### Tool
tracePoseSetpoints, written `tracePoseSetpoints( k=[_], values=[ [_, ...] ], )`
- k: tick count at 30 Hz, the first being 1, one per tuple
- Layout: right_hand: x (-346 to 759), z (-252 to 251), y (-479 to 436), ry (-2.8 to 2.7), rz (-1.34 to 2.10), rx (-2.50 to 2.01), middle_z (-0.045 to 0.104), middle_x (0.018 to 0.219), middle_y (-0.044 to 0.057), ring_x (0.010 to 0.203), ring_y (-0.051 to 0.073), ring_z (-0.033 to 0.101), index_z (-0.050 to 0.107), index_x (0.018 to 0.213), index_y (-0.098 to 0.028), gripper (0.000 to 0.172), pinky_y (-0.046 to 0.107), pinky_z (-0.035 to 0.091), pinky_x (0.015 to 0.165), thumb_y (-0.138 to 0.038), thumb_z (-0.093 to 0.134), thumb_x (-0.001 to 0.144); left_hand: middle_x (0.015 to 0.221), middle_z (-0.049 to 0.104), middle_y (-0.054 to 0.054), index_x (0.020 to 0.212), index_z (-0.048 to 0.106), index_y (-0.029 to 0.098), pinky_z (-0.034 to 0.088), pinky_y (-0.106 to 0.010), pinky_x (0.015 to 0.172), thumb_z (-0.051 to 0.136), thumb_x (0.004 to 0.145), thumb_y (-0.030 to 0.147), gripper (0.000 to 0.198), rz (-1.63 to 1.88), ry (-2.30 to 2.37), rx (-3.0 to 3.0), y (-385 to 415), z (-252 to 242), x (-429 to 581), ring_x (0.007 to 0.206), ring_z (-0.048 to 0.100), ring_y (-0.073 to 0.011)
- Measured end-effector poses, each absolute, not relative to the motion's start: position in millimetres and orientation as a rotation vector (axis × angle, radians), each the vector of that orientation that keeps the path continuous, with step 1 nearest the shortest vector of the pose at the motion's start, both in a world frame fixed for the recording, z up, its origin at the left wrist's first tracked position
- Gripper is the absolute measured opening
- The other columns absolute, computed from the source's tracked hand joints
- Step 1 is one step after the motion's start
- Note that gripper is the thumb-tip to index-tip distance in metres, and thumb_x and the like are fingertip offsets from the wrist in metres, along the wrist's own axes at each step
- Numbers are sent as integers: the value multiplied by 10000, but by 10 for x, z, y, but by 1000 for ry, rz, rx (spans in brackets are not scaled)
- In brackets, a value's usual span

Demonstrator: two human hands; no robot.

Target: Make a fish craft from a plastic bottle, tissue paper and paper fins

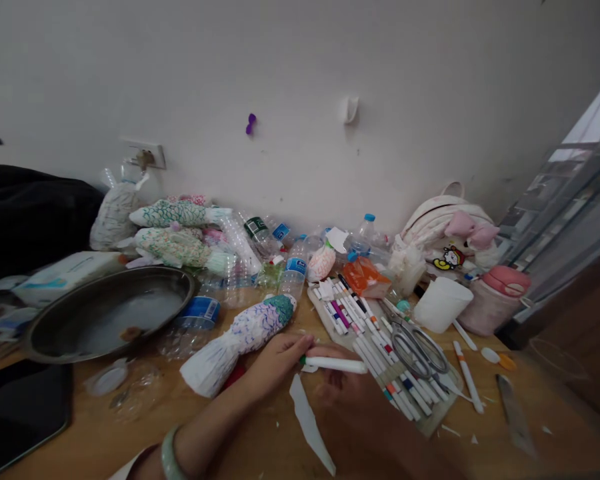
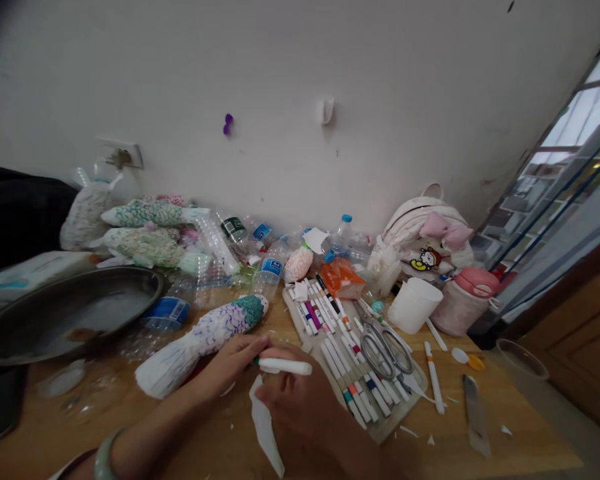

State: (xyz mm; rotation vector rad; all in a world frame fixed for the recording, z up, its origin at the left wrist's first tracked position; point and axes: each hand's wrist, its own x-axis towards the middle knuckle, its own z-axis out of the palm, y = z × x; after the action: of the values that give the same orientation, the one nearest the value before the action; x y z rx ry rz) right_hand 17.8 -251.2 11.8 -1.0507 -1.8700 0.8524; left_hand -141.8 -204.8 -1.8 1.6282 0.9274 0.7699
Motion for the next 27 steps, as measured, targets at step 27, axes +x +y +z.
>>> tracePoseSetpoints(
  k=[27],
  values=[
    [684,160,-2649,-2063,578,-1608,540,447,-14,454,114,469,574,485,-171,370,225,243,443,-398,545,776,635,623,-34,681,568,162,364,-207,513,422,836,334,274,441,664,2605,-2265,200,-1023,578,550,-116]
  ],
)
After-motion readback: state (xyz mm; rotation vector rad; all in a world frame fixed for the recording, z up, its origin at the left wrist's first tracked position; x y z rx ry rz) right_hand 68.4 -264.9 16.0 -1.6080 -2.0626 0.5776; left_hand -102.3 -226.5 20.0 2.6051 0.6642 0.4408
